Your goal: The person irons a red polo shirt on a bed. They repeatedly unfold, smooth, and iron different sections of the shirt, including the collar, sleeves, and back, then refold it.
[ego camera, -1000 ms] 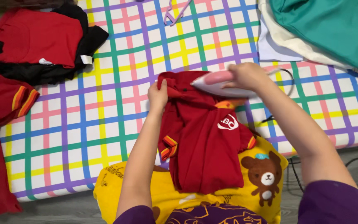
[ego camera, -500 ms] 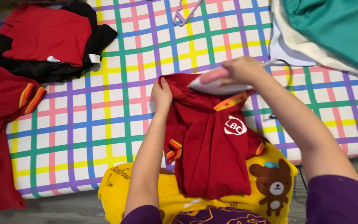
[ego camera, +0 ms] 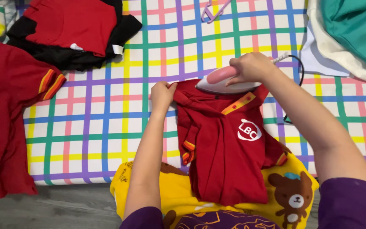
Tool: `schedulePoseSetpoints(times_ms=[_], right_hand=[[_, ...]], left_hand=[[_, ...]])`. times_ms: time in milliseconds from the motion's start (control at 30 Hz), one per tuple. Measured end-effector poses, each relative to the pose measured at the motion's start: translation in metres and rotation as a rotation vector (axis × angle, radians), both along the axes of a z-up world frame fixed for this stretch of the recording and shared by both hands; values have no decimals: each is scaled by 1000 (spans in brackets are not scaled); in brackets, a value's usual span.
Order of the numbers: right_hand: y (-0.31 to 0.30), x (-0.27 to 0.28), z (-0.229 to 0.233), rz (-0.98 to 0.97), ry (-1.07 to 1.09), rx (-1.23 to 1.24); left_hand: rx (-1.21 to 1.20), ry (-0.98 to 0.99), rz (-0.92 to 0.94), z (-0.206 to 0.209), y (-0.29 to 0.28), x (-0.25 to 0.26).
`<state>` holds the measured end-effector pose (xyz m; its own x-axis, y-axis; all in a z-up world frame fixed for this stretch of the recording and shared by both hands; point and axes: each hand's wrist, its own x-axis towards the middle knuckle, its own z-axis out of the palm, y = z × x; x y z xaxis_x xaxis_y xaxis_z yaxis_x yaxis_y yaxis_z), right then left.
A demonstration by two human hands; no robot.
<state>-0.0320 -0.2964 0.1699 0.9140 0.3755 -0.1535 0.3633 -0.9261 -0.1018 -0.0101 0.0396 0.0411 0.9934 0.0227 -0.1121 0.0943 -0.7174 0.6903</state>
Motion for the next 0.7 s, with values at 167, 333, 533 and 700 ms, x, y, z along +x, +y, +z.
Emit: schedulePoseSetpoints(times_ms=[167,333,533,700], right_hand=[[43,28,-15,-103,-104,41],[47,32,2,-170,-112,87],[16,-4,11,34,-60,47],[24,6,-6,54,-54,38]], left_hand=[[-191,-33,33,4,-4,-12],[-403,15,146,-29,-2,-55],[-688,-169,243,-59,-16,-71],[-528,-312,329,-53,-34,-47]])
